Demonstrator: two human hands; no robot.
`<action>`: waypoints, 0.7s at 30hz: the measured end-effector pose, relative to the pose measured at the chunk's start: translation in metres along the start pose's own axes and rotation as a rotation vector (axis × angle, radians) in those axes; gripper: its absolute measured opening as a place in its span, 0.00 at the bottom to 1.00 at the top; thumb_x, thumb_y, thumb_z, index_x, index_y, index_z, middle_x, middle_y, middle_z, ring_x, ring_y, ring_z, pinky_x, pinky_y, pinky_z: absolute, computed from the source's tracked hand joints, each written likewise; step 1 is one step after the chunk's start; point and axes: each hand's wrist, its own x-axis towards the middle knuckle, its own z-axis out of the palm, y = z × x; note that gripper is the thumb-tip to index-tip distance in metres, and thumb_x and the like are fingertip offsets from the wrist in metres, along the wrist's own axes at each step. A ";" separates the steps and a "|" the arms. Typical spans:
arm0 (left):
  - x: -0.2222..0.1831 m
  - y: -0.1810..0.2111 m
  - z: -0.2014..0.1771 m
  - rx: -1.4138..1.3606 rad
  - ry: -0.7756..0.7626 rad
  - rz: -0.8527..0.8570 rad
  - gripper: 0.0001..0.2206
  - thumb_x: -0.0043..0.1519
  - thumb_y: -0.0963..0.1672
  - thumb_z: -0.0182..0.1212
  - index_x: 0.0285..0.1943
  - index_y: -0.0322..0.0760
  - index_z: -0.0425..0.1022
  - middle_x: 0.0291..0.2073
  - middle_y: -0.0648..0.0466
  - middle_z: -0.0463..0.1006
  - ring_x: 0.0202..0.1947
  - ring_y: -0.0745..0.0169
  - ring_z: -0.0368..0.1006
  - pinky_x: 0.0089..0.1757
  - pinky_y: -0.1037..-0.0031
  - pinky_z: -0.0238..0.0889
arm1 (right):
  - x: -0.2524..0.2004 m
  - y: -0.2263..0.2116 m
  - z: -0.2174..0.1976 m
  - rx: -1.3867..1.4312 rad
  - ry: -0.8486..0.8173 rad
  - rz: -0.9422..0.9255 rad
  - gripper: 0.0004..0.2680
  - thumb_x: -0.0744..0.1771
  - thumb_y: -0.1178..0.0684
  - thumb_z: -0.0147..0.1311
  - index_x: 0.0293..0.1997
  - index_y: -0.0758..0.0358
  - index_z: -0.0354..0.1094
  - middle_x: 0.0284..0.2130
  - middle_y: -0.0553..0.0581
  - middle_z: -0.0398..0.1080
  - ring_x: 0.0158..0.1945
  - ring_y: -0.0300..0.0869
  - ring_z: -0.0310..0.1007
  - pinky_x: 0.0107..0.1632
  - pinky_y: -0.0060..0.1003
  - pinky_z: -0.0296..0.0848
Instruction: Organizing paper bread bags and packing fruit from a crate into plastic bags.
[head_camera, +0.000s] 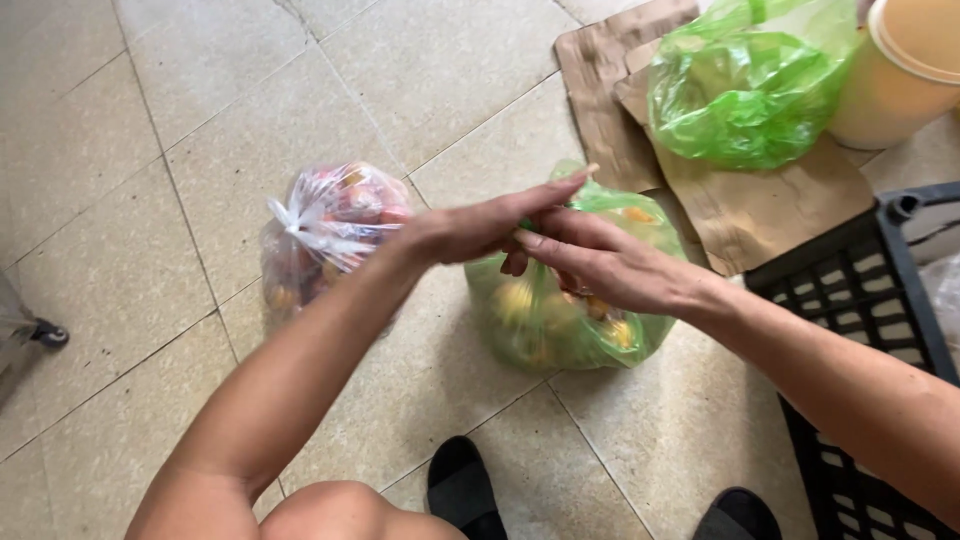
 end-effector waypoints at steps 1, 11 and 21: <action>0.000 -0.020 -0.002 -0.141 -0.039 0.085 0.38 0.69 0.64 0.34 0.61 0.29 0.71 0.41 0.43 0.80 0.39 0.51 0.69 0.37 0.57 0.60 | 0.003 -0.006 0.000 -0.023 -0.025 0.024 0.14 0.69 0.43 0.45 0.52 0.60 0.71 0.40 0.51 0.76 0.30 0.35 0.66 0.32 0.33 0.71; 0.008 -0.085 0.008 -0.009 0.207 0.259 0.26 0.60 0.59 0.64 0.50 0.35 0.75 0.37 0.54 0.72 0.40 0.63 0.69 0.46 0.55 0.67 | 0.025 0.056 -0.037 -0.254 0.333 0.126 0.15 0.69 0.42 0.48 0.54 0.62 0.71 0.45 0.59 0.77 0.47 0.43 0.77 0.47 0.43 0.78; 0.041 -0.079 0.042 0.918 0.944 0.591 0.08 0.59 0.44 0.65 0.31 0.39 0.71 0.31 0.50 0.77 0.30 0.57 0.75 0.53 0.50 0.66 | 0.062 0.106 -0.053 -0.564 0.482 0.153 0.17 0.72 0.40 0.47 0.52 0.67 0.72 0.35 0.66 0.78 0.37 0.51 0.80 0.42 0.47 0.76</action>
